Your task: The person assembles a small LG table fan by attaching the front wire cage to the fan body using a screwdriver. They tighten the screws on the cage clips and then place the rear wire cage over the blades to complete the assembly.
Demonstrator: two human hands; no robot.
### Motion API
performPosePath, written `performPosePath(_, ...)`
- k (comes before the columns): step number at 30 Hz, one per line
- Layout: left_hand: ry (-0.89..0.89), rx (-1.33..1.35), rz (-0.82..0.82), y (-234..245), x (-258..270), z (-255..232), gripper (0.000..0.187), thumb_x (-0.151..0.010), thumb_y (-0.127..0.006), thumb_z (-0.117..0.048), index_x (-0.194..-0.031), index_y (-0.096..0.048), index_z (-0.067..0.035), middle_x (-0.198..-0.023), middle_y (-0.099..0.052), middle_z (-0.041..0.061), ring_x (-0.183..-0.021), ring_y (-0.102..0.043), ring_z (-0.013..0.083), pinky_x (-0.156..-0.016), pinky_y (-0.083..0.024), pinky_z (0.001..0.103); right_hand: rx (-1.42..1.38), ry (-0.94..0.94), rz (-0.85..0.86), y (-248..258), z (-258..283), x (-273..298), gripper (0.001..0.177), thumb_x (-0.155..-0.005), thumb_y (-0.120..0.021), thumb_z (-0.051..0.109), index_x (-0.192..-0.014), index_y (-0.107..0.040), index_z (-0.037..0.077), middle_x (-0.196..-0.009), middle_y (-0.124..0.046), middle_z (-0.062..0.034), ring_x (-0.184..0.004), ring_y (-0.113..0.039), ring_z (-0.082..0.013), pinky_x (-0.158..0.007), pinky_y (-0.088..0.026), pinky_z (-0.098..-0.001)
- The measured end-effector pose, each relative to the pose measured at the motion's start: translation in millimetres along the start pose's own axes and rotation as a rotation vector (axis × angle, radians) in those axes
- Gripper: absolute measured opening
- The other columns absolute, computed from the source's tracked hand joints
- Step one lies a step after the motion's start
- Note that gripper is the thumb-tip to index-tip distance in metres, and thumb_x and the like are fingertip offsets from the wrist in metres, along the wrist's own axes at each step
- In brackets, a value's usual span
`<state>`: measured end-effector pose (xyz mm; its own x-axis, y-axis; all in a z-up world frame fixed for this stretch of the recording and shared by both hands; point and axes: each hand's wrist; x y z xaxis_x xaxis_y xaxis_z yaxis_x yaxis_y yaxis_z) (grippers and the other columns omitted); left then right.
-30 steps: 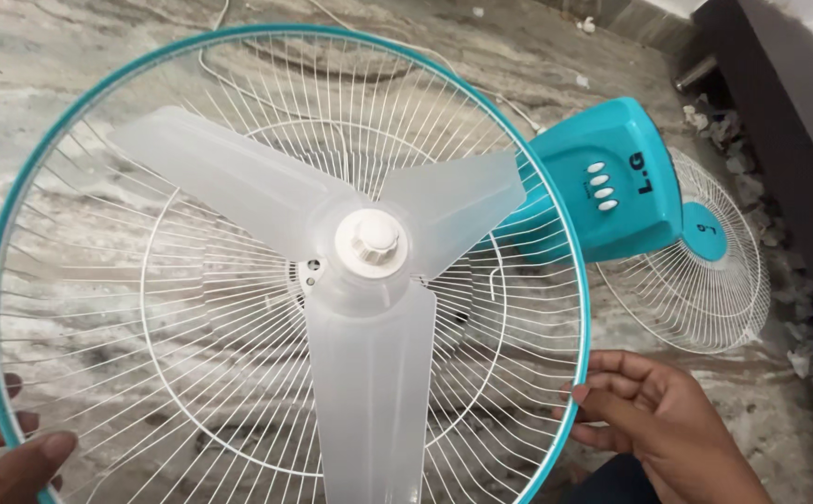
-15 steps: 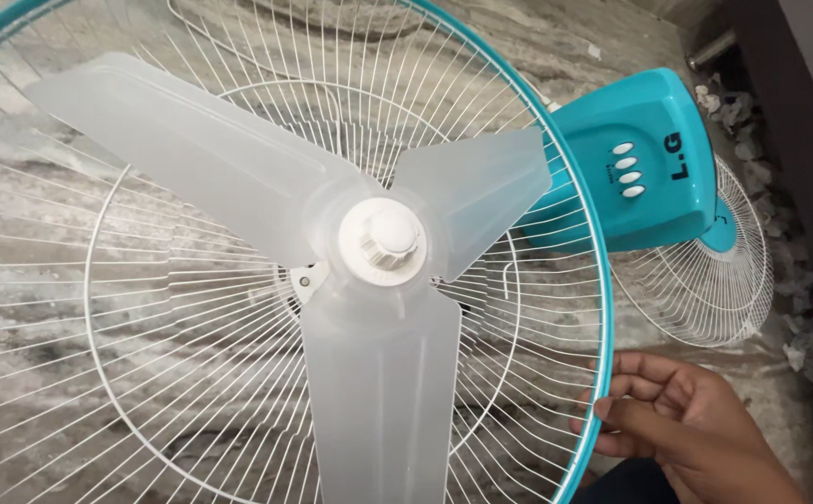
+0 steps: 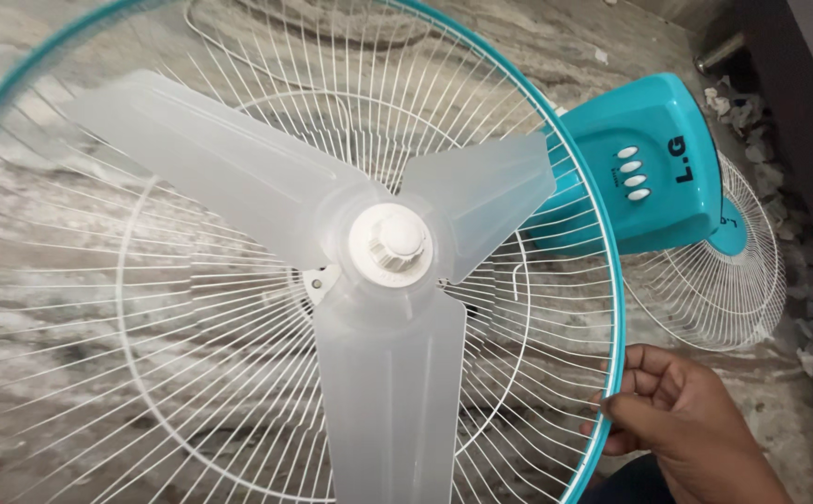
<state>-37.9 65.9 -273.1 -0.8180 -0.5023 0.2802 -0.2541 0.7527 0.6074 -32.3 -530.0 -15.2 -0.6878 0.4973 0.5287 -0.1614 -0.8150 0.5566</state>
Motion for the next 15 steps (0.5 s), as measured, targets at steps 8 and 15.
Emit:
performPosePath(8,-0.305,-0.002,0.033,36,-9,-50,0.056,-0.085,-0.084,-0.025,-0.132,-0.063,-0.004,-0.082,-0.075,0.019,-0.073,-0.079,0.0301,-0.08,-0.063,0.048,-0.059,-0.082,-0.04,-20,32,16,0.026,-0.081,-0.072,0.0,-0.105,-0.062,-0.005,-0.062,-0.057,-0.0105,-0.048,-0.059,-0.0218,-0.047,-0.053,-0.0377)
performPosePath(15,0.051,0.0,0.131,63,0,-128,0.061,-0.09,-0.082,-0.021,-0.142,-0.063,0.004,-0.082,-0.076,0.023,-0.073,-0.077,0.0323,-0.079,-0.066,0.05,-0.073,-0.042,0.016,-20,42,25,0.023,-0.083,-0.073,0.002,-0.102,-0.062,-0.004,-0.063,-0.063,-0.0115,-0.049,-0.065,-0.0231,-0.05,-0.059,-0.0377)
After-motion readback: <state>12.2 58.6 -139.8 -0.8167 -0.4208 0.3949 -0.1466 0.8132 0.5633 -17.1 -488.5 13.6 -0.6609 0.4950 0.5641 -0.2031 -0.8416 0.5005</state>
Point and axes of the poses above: each hand's wrist, its own x-axis away from the middle knuckle, its own y-axis out of the back of the hand, z = x × y
